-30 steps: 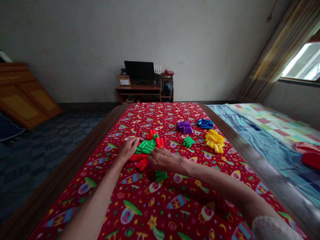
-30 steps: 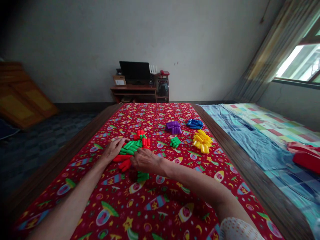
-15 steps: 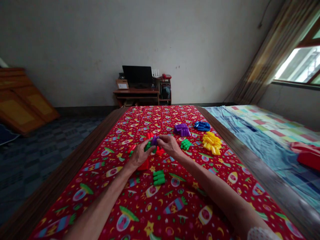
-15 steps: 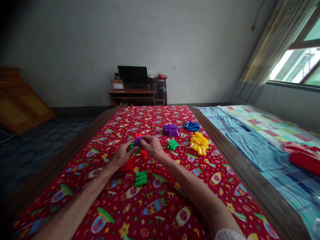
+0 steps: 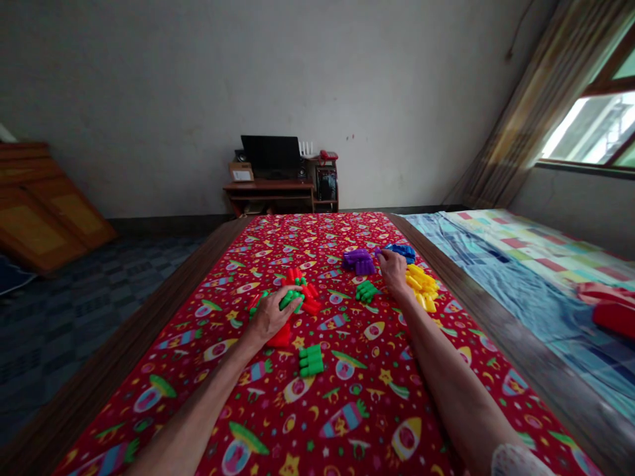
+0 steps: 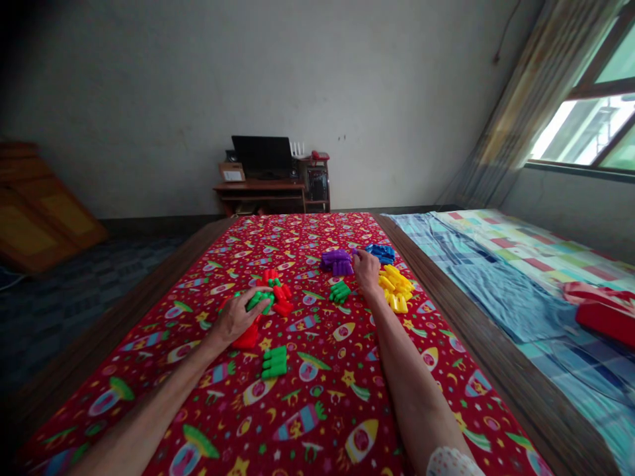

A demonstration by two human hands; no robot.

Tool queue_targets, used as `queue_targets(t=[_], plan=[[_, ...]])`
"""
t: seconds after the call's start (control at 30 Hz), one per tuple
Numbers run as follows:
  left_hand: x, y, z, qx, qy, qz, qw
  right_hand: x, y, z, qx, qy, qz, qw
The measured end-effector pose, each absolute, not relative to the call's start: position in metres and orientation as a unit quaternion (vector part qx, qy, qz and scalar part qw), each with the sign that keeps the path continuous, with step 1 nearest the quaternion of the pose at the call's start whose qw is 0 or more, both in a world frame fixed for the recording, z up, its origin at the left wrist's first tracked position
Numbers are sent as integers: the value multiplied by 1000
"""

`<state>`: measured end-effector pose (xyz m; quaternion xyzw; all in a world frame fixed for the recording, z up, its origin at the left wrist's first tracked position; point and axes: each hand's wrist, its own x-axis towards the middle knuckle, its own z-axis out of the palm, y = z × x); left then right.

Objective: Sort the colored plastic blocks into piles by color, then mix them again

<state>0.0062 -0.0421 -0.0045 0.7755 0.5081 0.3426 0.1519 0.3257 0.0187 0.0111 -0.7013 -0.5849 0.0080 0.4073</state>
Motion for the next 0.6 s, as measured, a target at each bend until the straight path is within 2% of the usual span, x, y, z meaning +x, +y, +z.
queue_targets(t=[0.17,0.37,0.5,0.6], plan=[[5,-41,-6,782,504,335,148,322,19,0,-708,-627,38,323],[3,-38,-6,785,490,341,164,318,12,32,-735,-571,-21,366],[9,-42,-1,779,473,370,183,286,-3,52,-609,-670,52,422],[18,-47,5,762,485,385,191,244,-27,55,-448,-786,181,386]])
